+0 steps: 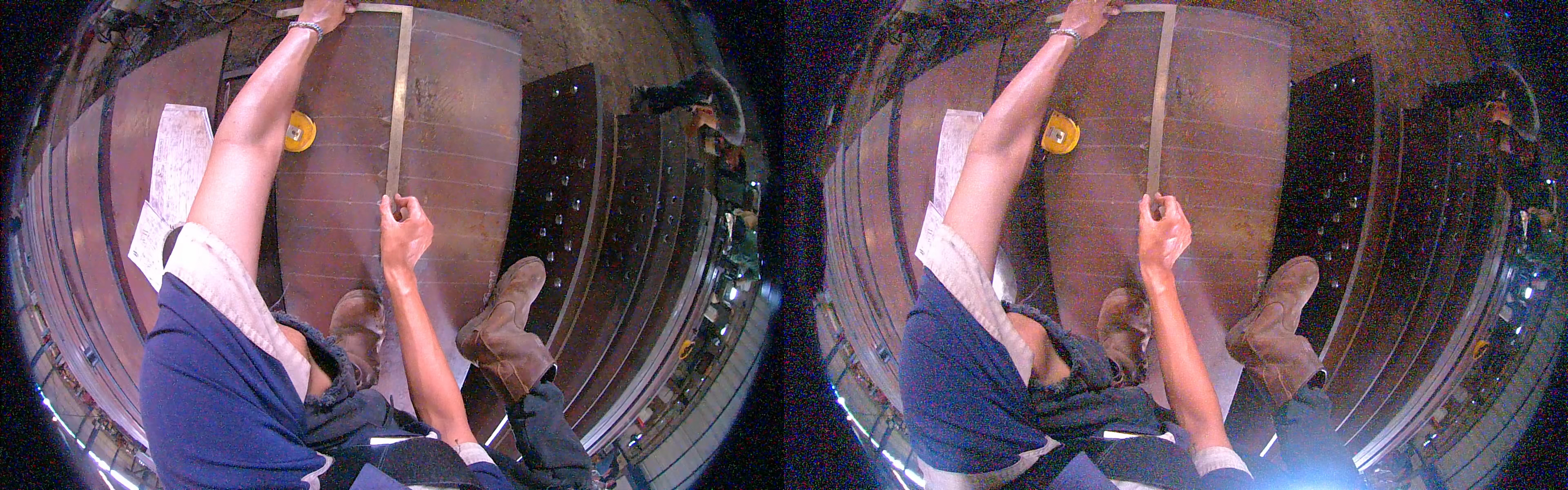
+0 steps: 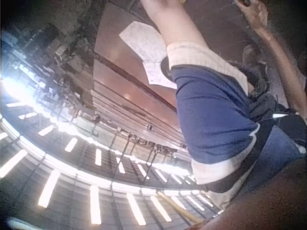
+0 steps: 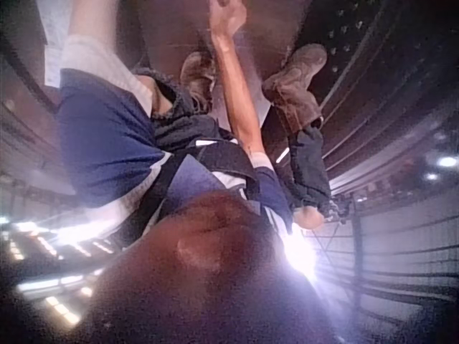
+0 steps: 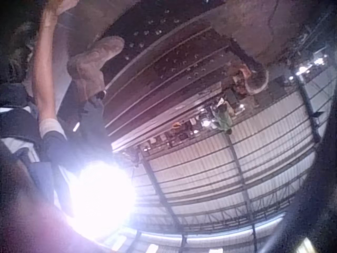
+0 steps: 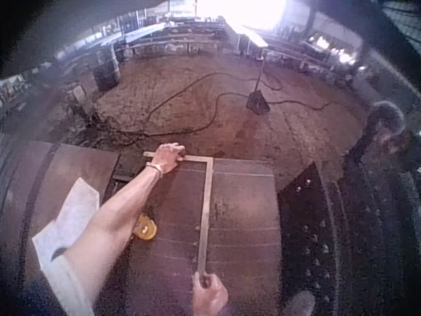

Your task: The person measures a large metal sheet using a tape measure and a square ruler, marking lines with a marker. They repeatedly measure different sections and draw straight lines to prepare the sheet for cutting.

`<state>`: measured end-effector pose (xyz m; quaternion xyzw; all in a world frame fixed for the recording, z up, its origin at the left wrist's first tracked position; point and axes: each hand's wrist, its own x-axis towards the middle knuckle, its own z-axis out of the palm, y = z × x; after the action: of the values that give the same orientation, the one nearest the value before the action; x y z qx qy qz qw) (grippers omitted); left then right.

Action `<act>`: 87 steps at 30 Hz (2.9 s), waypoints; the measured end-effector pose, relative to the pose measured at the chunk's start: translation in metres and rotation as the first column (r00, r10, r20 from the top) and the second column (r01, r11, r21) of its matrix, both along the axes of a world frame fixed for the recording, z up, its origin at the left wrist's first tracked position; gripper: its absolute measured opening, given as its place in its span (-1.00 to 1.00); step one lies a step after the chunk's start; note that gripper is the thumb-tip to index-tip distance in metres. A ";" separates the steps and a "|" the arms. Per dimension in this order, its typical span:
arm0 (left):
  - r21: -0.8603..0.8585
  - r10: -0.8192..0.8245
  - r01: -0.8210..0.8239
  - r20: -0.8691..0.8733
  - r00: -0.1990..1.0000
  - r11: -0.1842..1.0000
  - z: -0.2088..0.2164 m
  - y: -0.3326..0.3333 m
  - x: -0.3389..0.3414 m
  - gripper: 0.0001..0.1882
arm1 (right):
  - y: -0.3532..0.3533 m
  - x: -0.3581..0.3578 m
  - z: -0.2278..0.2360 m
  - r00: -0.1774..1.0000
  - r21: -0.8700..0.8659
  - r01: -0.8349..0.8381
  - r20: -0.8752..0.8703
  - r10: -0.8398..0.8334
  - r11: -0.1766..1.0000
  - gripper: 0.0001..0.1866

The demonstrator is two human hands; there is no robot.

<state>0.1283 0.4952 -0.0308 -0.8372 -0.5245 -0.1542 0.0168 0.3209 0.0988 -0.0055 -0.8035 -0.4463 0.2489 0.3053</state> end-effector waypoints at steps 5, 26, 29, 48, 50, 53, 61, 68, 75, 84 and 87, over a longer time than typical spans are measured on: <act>0.029 0.020 -0.018 -0.068 0.997 0.999 0.007 -0.005 0.006 -0.85 | 0.001 0.000 0.001 1.000 -0.013 0.000 0.027 0.000 1.000 -0.69; -0.370 0.159 -0.304 -0.374 0.914 0.878 0.037 -0.041 0.057 0.61 | 0.003 -0.001 0.006 0.999 -0.133 -0.014 -0.033 0.010 0.991 -0.74; -0.404 0.154 -0.328 -0.407 0.901 0.854 0.042 -0.049 0.066 0.65 | 0.003 0.000 0.011 1.000 -0.109 -0.010 0.008 0.011 0.994 -0.74; -0.435 0.174 -0.328 -0.358 0.918 0.839 0.036 -0.049 0.067 0.65 | -0.001 -0.010 0.002 0.999 -0.029 0.025 0.031 -0.024 0.999 -0.77; -0.445 0.171 -0.327 -0.355 0.919 0.834 0.035 -0.049 0.069 0.65 | -0.001 -0.009 0.001 0.999 -0.029 0.033 0.030 -0.032 0.999 -0.77; -0.457 0.181 -0.333 -0.344 0.921 0.824 0.038 -0.049 0.064 0.64 | -0.002 -0.010 0.001 0.999 -0.018 0.049 -0.009 -0.049 0.999 -0.76; -0.441 0.186 -0.342 -0.360 0.914 0.830 0.040 -0.051 0.066 0.64 | 0.000 -0.009 -0.002 0.995 -0.064 0.083 -0.050 -0.087 0.994 -0.76; -0.440 0.191 -0.341 -0.351 0.917 0.831 0.041 -0.050 0.065 0.64 | 0.001 -0.008 0.002 0.992 -0.098 0.097 -0.066 -0.103 0.990 -0.75; -0.440 0.188 -0.339 -0.350 0.917 0.831 0.041 -0.050 0.065 0.64 | 0.001 -0.007 0.001 0.997 -0.064 0.071 -0.028 -0.073 0.995 -0.75; -0.440 0.189 -0.336 -0.345 0.919 0.832 0.041 -0.052 0.066 0.63 | 0.001 -0.007 0.001 0.994 -0.065 0.087 -0.067 -0.092 0.994 -0.75; -0.443 0.193 -0.339 -0.344 0.919 0.830 0.041 -0.051 0.065 0.63 | 0.002 -0.007 0.004 0.996 -0.081 0.076 -0.044 -0.079 0.994 -0.75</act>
<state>0.1930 0.4437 0.0102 -0.7444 -0.6507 0.1108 -0.1009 0.3142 0.1006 -0.0012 -0.8256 -0.3972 0.2733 0.2930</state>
